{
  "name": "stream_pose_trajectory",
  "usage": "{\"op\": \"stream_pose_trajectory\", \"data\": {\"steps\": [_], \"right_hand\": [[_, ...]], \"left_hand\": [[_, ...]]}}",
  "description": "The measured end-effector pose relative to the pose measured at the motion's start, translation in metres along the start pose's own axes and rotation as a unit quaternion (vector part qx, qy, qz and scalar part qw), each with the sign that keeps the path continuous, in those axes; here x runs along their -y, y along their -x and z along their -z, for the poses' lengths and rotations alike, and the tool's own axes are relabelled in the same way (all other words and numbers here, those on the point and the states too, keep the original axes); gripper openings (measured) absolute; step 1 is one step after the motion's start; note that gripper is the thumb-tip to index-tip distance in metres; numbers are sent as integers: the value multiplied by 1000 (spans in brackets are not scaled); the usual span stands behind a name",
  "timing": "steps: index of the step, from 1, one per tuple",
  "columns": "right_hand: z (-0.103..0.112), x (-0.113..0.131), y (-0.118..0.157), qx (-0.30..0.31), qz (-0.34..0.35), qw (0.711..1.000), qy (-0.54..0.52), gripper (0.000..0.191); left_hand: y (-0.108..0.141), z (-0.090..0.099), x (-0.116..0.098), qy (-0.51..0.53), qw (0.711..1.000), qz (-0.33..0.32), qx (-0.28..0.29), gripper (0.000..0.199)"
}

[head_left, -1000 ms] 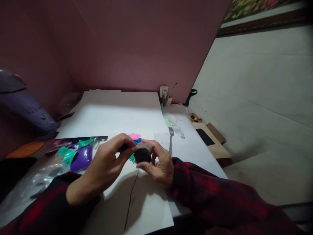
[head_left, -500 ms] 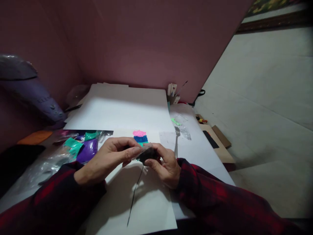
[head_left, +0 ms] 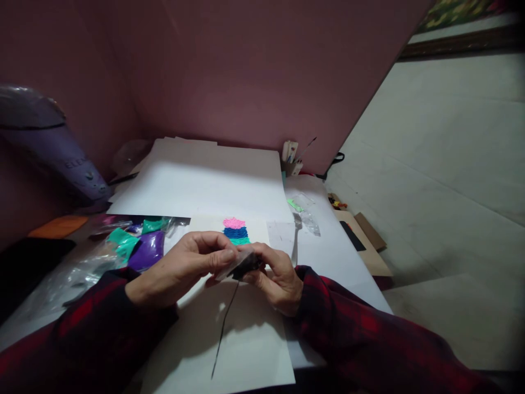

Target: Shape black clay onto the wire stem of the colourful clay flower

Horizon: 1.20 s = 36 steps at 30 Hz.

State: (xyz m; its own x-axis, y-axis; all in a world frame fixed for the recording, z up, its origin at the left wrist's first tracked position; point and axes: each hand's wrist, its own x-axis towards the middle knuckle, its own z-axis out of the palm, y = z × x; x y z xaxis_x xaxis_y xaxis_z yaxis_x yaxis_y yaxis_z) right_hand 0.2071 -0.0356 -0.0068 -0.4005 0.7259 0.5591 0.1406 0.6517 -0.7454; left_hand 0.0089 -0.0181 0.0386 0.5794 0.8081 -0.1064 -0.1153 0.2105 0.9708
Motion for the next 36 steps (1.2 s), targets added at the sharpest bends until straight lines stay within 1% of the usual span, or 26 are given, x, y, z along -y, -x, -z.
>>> {"op": "stream_pose_trajectory", "data": {"steps": [5,10,14,19,23,26,28,30,33,36], "right_hand": [[0,3,-1,-1,-16,1000,5,29],[0,4,-1,-4,-32,999,21,28],[1,2,0,-12,-28,999,21,28],[2,1,-1,5,-49,999,-13,25],[3,3,-1,13,-50,998,-26,23],[3,4,0,7,-41,999,-5,23],[3,3,0,5,-41,999,8,23],[2,3,0,4,-44,999,8,23],[2,1,0,2,-40,999,-7,23],[2,1,0,0,-43,999,-11,24]], "left_hand": [[3,2,-2,-79,996,-29,-5,15],[5,5,-8,-152,988,-19,-2,18],[6,7,-10,-188,982,-17,7,20],[5,9,-4,-228,972,-54,0,20],[3,9,-1,-220,974,-59,-7,19],[3,9,-2,-184,981,-63,1,15],[3,8,-3,-175,981,-78,-6,11],[3,7,-4,-183,979,-86,-26,8],[3,6,-4,-199,973,-97,-57,8],[4,5,-5,-224,964,-135,-53,14]]}}
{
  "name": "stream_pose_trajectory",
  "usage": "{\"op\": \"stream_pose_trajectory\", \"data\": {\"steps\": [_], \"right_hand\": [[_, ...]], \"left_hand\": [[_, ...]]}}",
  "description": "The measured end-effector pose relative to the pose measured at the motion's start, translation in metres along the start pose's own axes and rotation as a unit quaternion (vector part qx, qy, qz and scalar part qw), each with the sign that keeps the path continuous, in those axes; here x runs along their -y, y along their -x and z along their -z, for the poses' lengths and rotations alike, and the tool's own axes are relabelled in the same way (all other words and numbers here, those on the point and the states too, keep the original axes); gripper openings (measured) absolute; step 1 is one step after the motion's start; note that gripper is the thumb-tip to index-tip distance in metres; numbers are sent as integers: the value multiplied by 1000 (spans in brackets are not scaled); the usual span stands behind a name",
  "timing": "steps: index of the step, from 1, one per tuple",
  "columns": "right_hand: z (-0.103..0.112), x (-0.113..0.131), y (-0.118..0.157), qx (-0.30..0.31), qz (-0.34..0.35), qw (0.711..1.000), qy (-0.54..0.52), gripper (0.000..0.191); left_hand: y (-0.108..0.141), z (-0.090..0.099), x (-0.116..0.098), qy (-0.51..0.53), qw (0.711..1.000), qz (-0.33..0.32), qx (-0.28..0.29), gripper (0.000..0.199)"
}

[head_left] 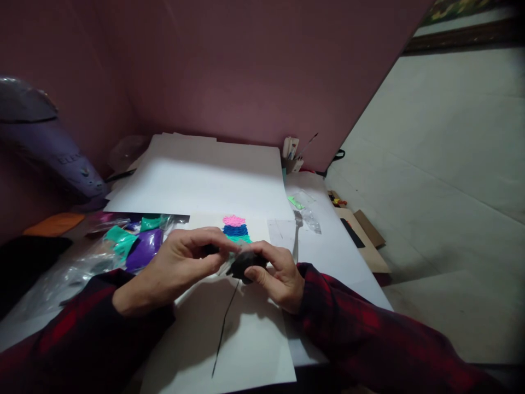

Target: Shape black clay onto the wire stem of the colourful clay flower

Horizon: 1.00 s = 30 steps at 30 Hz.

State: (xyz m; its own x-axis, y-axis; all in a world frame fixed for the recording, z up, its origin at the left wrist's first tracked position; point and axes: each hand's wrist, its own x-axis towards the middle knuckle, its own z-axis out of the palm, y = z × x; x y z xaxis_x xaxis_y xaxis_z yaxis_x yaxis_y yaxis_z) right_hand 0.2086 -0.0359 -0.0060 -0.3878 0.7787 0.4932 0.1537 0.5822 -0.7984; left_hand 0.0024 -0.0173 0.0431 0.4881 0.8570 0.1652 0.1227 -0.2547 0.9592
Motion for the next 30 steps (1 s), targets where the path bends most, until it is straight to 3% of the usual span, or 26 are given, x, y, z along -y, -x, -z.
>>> {"op": "stream_pose_trajectory", "data": {"steps": [9,15,23,30], "right_hand": [[1,-2,0,7,-10,1000,-2,30],[2,-3,-1,7,-22,1000,-14,25],[0,-5,0,-9,-14,1000,-3,26],[-1,-2,0,-13,-17,1000,21,22]], "left_hand": [[2,1,4,-14,999,-14,38,17],[2,0,6,-80,991,-95,46,18],[0,2,8,-212,957,-198,24,25],[2,2,13,-271,922,-278,8,13]]}}
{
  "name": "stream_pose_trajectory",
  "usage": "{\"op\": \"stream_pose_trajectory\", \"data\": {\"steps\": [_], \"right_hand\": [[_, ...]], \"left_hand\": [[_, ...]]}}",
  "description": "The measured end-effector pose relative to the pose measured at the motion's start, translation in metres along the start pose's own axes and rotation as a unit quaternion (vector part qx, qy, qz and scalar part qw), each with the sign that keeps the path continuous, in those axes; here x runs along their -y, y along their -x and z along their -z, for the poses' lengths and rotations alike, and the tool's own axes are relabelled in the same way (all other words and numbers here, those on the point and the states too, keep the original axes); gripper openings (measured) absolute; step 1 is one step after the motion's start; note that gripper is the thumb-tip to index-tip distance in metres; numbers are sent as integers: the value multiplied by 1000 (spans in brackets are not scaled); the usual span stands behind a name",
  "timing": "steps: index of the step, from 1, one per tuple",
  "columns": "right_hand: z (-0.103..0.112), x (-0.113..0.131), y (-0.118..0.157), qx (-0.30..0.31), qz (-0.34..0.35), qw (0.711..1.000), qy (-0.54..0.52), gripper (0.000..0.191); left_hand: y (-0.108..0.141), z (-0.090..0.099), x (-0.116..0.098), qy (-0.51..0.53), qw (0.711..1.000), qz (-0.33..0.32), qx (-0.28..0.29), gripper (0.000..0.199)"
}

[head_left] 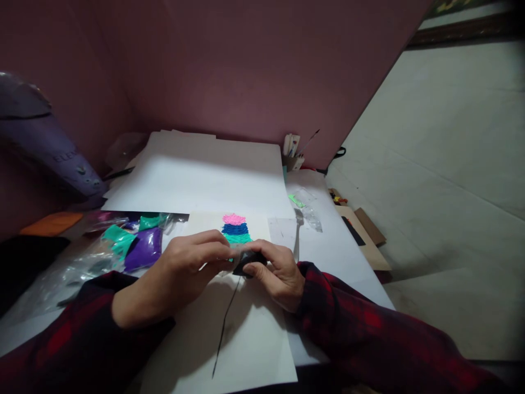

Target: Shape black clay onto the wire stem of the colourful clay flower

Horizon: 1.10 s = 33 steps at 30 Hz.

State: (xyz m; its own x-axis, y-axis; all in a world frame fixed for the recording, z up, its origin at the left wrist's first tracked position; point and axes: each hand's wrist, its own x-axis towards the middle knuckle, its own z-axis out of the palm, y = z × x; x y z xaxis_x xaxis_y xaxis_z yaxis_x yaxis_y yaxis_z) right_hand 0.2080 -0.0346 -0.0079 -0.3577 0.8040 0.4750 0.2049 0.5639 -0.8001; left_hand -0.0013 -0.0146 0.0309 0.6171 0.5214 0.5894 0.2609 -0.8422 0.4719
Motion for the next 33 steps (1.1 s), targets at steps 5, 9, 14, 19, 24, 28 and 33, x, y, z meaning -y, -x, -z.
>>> {"op": "stream_pose_trajectory", "data": {"steps": [5,9,14,19,24,28,33], "right_hand": [[0,0,-1,0,10,1000,10,18],[0,0,-2,-6,8,1000,-1,17],[-1,-1,-1,-19,0,1000,-10,18],[-2,1,-1,-28,1,1000,2,16],[-3,3,-2,-41,-4,999,-3,15],[-3,4,-2,-44,-4,999,-9,14],[-3,2,-1,-48,-5,999,-6,14]], "left_hand": [[1,-2,-1,-11,1000,-14,0,15],[0,-4,-3,1,1000,10,2,11],[2,-7,-5,-44,998,-7,-35,12],[3,-10,-5,-84,995,-34,-48,6],[3,-8,-7,-72,996,-15,-40,10],[4,-9,-7,-72,995,-35,-53,14],[4,-9,-7,-82,995,-35,-41,13]]}}
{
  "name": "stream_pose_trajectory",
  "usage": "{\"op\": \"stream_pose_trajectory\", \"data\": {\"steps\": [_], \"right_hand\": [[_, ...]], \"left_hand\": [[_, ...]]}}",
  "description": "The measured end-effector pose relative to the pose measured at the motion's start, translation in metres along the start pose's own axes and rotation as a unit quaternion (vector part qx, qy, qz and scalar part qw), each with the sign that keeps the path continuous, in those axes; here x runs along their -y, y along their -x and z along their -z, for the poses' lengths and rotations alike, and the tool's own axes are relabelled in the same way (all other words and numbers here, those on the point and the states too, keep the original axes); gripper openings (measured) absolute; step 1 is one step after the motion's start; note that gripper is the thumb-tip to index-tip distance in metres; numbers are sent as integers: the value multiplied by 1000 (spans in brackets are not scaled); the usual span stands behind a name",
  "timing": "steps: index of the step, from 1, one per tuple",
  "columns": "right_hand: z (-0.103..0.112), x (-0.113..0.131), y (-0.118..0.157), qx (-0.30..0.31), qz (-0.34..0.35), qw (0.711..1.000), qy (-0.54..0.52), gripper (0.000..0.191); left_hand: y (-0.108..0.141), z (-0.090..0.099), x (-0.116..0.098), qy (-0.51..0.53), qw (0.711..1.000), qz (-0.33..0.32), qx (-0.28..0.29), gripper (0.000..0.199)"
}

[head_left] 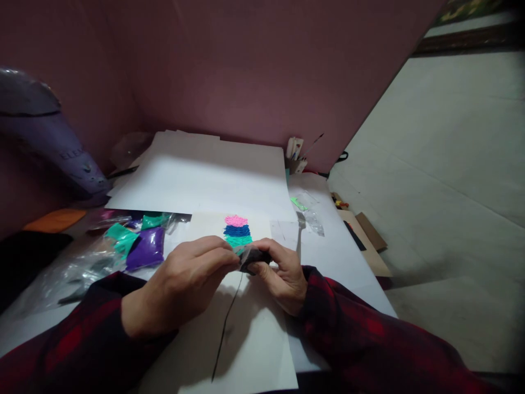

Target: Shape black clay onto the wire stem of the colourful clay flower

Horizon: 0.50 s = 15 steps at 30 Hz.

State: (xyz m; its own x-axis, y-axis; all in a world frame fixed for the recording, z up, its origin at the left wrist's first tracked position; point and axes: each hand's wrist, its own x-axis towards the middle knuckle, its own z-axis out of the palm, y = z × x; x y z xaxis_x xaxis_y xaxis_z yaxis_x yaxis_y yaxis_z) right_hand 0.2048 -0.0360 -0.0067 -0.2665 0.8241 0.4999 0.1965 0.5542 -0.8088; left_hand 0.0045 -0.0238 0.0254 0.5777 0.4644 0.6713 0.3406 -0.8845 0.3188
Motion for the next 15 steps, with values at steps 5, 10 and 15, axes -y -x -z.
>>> {"op": "stream_pose_trajectory", "data": {"steps": [5,10,15], "right_hand": [[-1,0,0,-7,9,1000,-6,14],[-1,0,0,-17,7,1000,2,14],[-1,0,0,-17,1,1000,13,15]], "left_hand": [[0,0,-1,-27,999,8,-19,9],[-1,-1,-1,-23,999,11,-28,8],[-1,1,-3,13,999,34,1,10]]}}
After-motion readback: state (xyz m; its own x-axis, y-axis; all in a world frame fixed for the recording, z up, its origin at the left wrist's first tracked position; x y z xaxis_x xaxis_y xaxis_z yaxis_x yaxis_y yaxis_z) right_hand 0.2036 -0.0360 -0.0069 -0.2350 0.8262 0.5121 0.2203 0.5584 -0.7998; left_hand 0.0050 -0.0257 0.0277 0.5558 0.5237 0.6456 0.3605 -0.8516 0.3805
